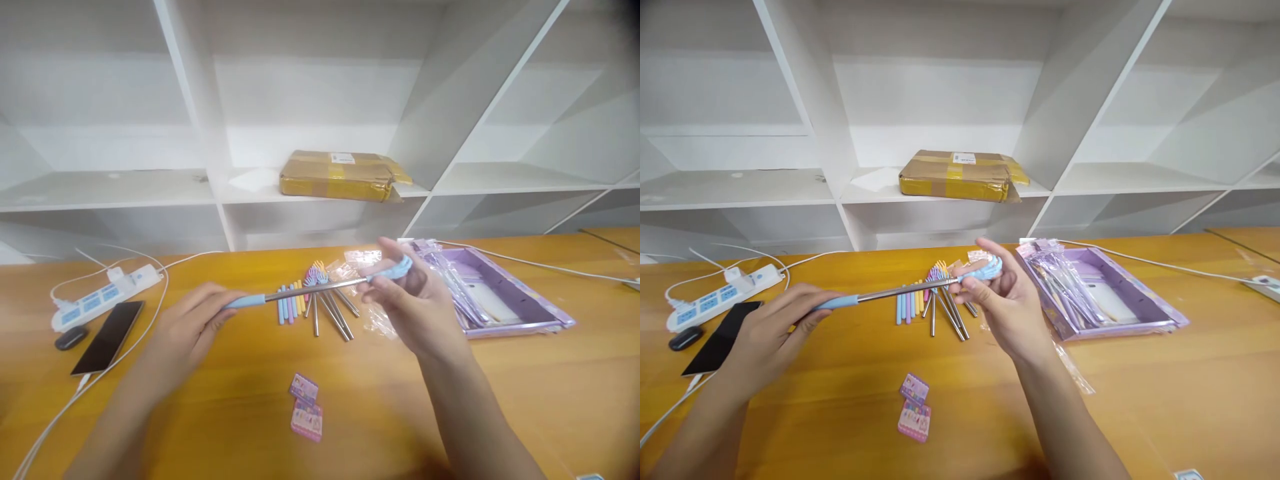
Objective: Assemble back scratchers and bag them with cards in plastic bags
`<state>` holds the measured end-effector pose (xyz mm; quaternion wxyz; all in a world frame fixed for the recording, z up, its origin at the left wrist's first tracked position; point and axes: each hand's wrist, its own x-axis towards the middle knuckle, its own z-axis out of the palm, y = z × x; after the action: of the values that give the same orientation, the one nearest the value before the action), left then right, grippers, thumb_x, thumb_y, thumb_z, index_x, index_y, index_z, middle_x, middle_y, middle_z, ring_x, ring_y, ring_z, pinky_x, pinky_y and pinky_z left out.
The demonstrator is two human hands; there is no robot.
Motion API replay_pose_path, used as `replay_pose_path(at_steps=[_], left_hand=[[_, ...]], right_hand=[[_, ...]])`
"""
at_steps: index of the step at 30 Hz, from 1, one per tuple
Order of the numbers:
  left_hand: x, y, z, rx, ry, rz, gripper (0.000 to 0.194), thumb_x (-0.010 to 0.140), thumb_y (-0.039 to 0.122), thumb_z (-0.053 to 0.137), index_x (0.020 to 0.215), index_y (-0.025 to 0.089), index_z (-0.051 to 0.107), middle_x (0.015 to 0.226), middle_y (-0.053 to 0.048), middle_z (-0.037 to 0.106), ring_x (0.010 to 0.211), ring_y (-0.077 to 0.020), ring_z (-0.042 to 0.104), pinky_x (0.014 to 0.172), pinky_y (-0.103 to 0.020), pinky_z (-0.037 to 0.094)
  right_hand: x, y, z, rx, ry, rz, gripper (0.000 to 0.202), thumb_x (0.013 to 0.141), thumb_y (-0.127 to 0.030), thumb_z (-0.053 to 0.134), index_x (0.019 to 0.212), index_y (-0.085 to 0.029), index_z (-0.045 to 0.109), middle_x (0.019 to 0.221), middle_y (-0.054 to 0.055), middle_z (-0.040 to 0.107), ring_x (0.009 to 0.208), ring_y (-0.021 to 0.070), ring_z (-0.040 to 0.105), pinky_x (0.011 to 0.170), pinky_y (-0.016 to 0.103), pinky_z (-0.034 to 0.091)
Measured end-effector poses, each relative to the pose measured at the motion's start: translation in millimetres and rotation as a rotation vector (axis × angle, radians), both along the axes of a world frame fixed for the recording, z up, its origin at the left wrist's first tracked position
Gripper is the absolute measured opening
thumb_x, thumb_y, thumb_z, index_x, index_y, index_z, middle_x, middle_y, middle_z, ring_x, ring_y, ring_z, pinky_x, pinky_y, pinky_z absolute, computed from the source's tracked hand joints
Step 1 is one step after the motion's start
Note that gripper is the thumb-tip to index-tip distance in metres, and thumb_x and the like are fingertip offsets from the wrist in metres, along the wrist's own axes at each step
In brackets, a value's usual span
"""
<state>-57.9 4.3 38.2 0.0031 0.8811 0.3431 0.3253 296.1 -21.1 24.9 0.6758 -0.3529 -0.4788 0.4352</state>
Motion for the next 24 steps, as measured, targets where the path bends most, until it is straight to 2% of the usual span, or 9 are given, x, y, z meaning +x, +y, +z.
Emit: replay_pose_path(at_steps=[2, 4, 6, 9, 12, 16, 19, 24], left_hand=[[2, 5, -3.4, 0.033, -0.006, 0.013, 0.025, 0.109, 0.022, 0.056, 0.13, 0.027, 0.068, 0.111, -0.004, 0.073, 0.094, -0.0159, 0.07, 0.082, -0.025, 0.054], [3, 9, -5.7, 0.046, 0.001, 0.027, 0.025, 0.109, 0.022, 0.055, 0.13, 0.026, 0.069, 0.112, -0.005, 0.073, 0.096, -0.0169, 0.071, 0.085, -0.026, 0.055], [1, 11, -6.4, 0.056, -0.006, 0.033, 0.025, 0.109, 0.021, 0.055, 0.129, 0.024, 0.069, 0.11, -0.006, 0.074, 0.096, -0.0176, 0.071, 0.086, -0.028, 0.055], [-1, 13, -5.4, 0.079, -0.008, 0.01, 0.024, 0.108, 0.019, 0.056, 0.128, 0.023, 0.07, 0.109, -0.006, 0.075, 0.095, -0.0178, 0.071, 0.086, -0.029, 0.055], [-3, 13, -4.5, 0.121, 0.026, -0.027, 0.023, 0.106, 0.017, 0.059, 0.125, 0.023, 0.071, 0.109, -0.006, 0.078, 0.097, -0.0187, 0.073, 0.088, -0.03, 0.056], [-5, 8, -3.6, 0.202, 0.03, -0.056, 0.024, 0.106, 0.016, 0.06, 0.126, 0.024, 0.071, 0.108, -0.005, 0.081, 0.094, -0.0198, 0.075, 0.086, -0.034, 0.058], [-10, 4, -2.4, 0.261, 0.026, -0.066, 0.028, 0.104, 0.013, 0.062, 0.127, 0.024, 0.071, 0.104, -0.006, 0.081, 0.09, -0.0201, 0.075, 0.082, -0.034, 0.058], [-21, -1, -3.5, 0.313, 0.036, -0.108, 0.046, 0.099, 0.004, 0.065, 0.138, 0.027, 0.069, 0.109, -0.007, 0.079, 0.091, -0.0202, 0.074, 0.081, -0.034, 0.058]], right_hand=[[7, 4, 0.4, 0.001, -0.087, -0.031, 0.04, 0.084, -0.033, 0.092, 0.117, -0.029, 0.07, 0.09, 0.001, 0.072, 0.071, 0.0168, 0.068, 0.071, 0.034, 0.066], [15, 7, 2.9, 0.022, -0.222, -0.034, 0.024, 0.087, -0.038, 0.089, 0.099, -0.026, 0.072, 0.09, 0.002, 0.07, 0.075, 0.0168, 0.066, 0.073, 0.033, 0.064], [26, 10, 6.1, 0.071, -0.38, 0.012, 0.024, 0.092, -0.046, 0.083, 0.09, -0.025, 0.074, 0.091, 0.004, 0.068, 0.078, 0.0169, 0.063, 0.073, 0.031, 0.06], [42, 13, 8.3, 0.151, -0.535, 0.083, 0.025, 0.096, -0.05, 0.078, 0.094, -0.025, 0.079, 0.095, 0.005, 0.068, 0.084, 0.0181, 0.062, 0.076, 0.031, 0.057], [51, 12, 5.9, 0.176, -0.522, 0.041, 0.019, 0.091, -0.042, 0.085, 0.101, -0.027, 0.079, 0.097, 0.004, 0.071, 0.088, 0.0186, 0.065, 0.076, 0.031, 0.056], [51, 2, 3.3, 0.203, -0.541, -0.012, 0.017, 0.088, -0.036, 0.089, 0.09, -0.026, 0.076, 0.088, 0.003, 0.07, 0.083, 0.0174, 0.064, 0.072, 0.03, 0.054], [47, -6, 5.1, 0.236, -0.608, -0.019, 0.015, 0.089, -0.035, 0.088, 0.089, -0.025, 0.077, 0.087, 0.003, 0.072, 0.083, 0.0183, 0.065, 0.072, 0.032, 0.054], [45, -11, 7.9, 0.321, -0.659, -0.027, 0.008, 0.091, -0.031, 0.086, 0.09, -0.027, 0.079, 0.086, 0.004, 0.074, 0.082, 0.0201, 0.068, 0.075, 0.037, 0.055]])
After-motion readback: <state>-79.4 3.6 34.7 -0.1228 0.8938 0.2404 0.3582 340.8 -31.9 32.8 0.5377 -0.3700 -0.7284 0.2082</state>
